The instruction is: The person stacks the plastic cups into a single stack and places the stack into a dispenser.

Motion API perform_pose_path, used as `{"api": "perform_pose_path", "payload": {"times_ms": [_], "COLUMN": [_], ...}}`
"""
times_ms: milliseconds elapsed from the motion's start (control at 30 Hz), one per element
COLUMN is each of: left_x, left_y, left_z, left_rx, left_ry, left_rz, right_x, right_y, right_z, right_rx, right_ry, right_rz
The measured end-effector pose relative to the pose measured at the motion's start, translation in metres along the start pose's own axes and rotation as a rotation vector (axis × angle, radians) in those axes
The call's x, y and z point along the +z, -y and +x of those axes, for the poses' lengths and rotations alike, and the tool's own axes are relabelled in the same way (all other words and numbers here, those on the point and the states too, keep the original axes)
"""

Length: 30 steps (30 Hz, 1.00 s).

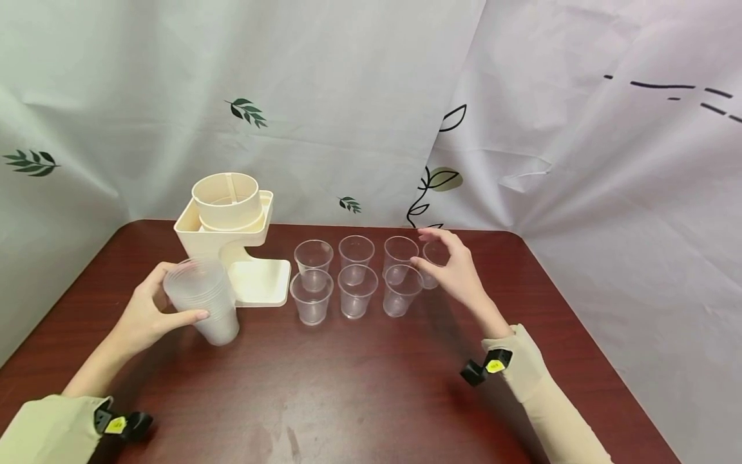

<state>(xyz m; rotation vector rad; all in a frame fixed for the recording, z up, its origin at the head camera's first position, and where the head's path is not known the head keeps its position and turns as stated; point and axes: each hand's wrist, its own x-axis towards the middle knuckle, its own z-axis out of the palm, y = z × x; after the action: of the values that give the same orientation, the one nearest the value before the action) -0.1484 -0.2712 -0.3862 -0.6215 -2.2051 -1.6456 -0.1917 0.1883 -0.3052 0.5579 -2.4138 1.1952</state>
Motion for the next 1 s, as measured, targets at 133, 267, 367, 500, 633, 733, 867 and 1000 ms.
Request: {"api": "perform_pose_path", "payload": {"times_ms": [133,267,367,500,633,733,867,1000], "left_x": [0.0,0.0,0.0,0.0,0.0,-0.001,-0.001,0.0], "left_y": [0.0,0.0,0.0,0.001,0.001,0.001,0.0,0.001], "left_z": [-0.001,-0.002,-0.002,-0.001,0.0,-0.001,-0.001,0.0], "left_rx": [-0.003,-0.01,-0.009,0.001,0.001,-0.006,-0.008,-0.003], "left_ry": [0.001,-0.004,-0.007,-0.001,0.0,-0.002,-0.001,0.004], "left_rz": [-0.011,0.0,0.009,-0.015,-0.012,0.0,0.002,-0.016], "right_x": [-0.003,-0.005,-0.007,-0.01,-0.012,-0.013,-0.014,-0.014], "right_y": [-0.022,-0.048,-0.057,-0.068,-0.076,-0.082,-0.092,-0.099], "right_z": [-0.001,-0.001,-0.002,-0.004,-0.006,-0.006,-0.005,-0.005], "right_rx": [-0.007,0.007,0.016,0.02,0.031,0.054,0.104,0.153], "right_ry": [-0.036,-0.059,-0.07,-0.08,-0.075,-0.068,-0.056,-0.037], "right_rz": [-0.018,-0.044,-0.051,-0.045,-0.046,-0.056,-0.048,-0.013]}}
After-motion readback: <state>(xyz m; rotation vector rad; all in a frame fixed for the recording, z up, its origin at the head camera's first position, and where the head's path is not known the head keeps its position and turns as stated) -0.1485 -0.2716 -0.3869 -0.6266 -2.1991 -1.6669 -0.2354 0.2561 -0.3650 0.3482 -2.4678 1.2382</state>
